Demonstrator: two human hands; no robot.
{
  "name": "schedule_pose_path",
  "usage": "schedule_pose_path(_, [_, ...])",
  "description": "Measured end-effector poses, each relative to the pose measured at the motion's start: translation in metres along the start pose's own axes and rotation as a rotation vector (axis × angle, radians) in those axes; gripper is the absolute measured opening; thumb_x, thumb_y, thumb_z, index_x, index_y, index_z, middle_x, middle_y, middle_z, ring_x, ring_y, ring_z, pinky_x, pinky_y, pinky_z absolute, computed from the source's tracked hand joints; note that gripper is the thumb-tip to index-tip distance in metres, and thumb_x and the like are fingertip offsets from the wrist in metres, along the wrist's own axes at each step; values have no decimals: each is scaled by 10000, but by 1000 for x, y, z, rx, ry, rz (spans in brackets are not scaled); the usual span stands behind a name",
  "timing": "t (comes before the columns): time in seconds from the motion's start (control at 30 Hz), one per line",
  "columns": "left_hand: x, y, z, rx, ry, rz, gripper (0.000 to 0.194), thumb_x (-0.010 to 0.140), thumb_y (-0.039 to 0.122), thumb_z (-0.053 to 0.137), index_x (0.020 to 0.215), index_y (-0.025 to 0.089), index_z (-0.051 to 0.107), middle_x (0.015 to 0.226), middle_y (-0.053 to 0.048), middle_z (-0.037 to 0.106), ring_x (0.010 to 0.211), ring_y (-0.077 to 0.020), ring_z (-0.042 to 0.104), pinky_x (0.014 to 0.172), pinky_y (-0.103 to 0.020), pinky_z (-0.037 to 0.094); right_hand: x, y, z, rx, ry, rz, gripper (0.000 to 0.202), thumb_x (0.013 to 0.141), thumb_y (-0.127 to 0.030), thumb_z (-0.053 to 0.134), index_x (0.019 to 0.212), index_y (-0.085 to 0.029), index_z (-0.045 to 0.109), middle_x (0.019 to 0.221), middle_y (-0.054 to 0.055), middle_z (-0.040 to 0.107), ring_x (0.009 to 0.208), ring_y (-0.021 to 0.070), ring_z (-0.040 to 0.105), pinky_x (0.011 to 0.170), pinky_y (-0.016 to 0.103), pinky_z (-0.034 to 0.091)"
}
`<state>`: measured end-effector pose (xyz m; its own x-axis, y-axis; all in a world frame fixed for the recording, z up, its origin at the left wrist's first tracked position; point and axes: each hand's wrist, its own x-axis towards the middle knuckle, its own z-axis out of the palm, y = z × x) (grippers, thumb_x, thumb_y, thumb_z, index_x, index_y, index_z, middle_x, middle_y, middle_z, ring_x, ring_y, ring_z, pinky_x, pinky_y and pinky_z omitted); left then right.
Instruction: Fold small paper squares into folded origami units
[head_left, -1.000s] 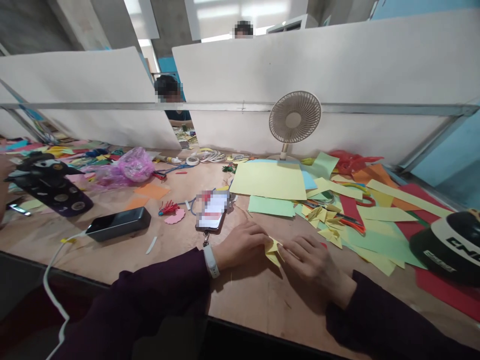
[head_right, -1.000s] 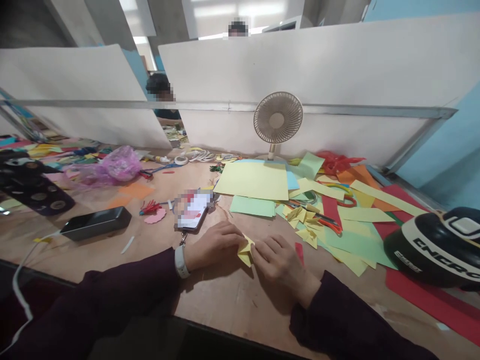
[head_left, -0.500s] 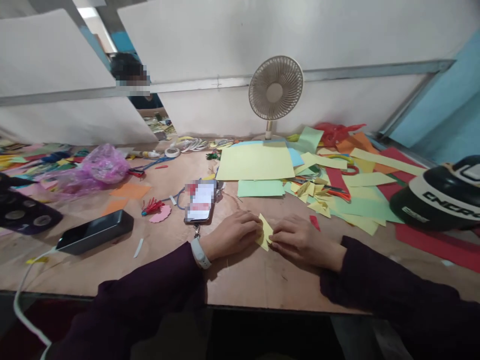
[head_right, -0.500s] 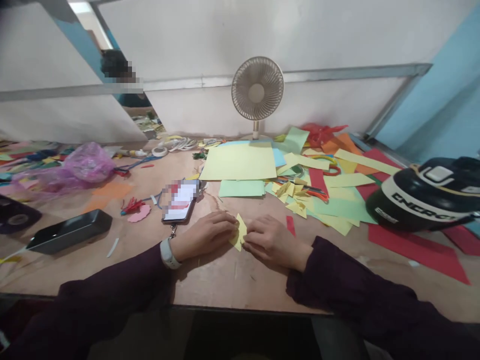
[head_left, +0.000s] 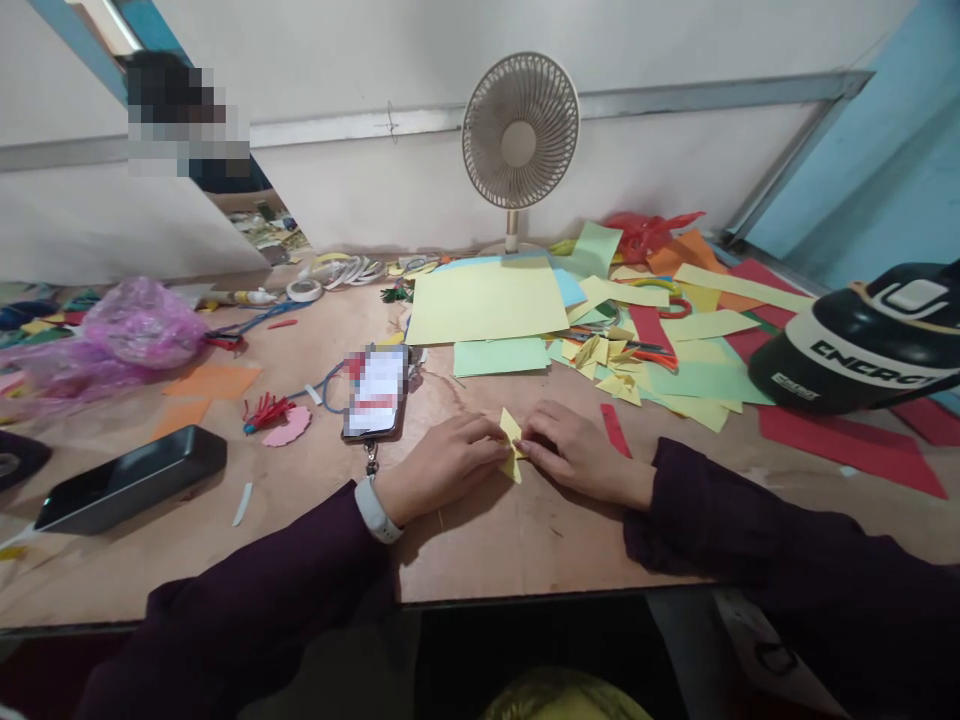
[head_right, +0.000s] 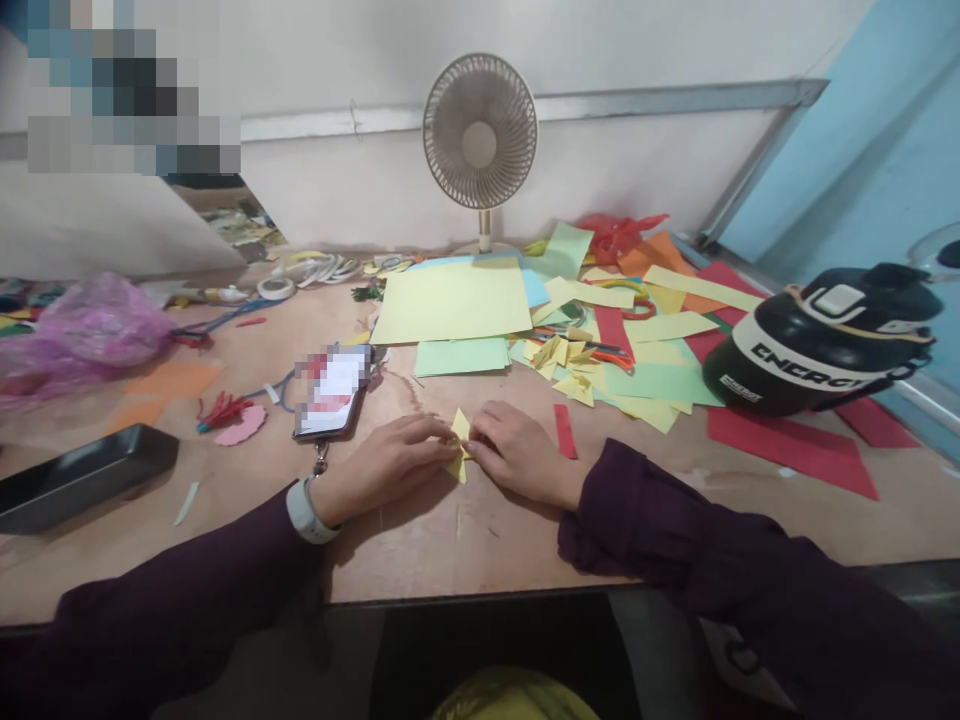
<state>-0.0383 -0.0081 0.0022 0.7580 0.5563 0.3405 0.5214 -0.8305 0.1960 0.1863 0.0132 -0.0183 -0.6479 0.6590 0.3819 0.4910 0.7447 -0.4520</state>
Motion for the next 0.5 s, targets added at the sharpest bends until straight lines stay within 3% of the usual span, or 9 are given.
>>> schedule_pose_path(0.23, [1, 2, -9, 73, -65, 147, 195, 994, 188, 479, 1071, 168, 658, 1094, -79, 673, 1044, -203, 616, 987, -397, 497, -1, -2, -3, 1, -2, 60, 114, 916, -222, 569, 811, -186, 544, 847, 39, 544, 812, 182, 519, 711, 296, 426])
schedule_pose_path(0.5, [2, 4, -11, 37, -110, 137, 181, 994, 169, 470, 1026, 133, 644, 1021, -79, 673, 1016, -197, 623, 973, -392, 511, 2, -2, 0, -14, 13, 66, 131, 895, -192, 600, 788, -181, 526, 834, 35, 530, 789, 177, 503, 705, 298, 417])
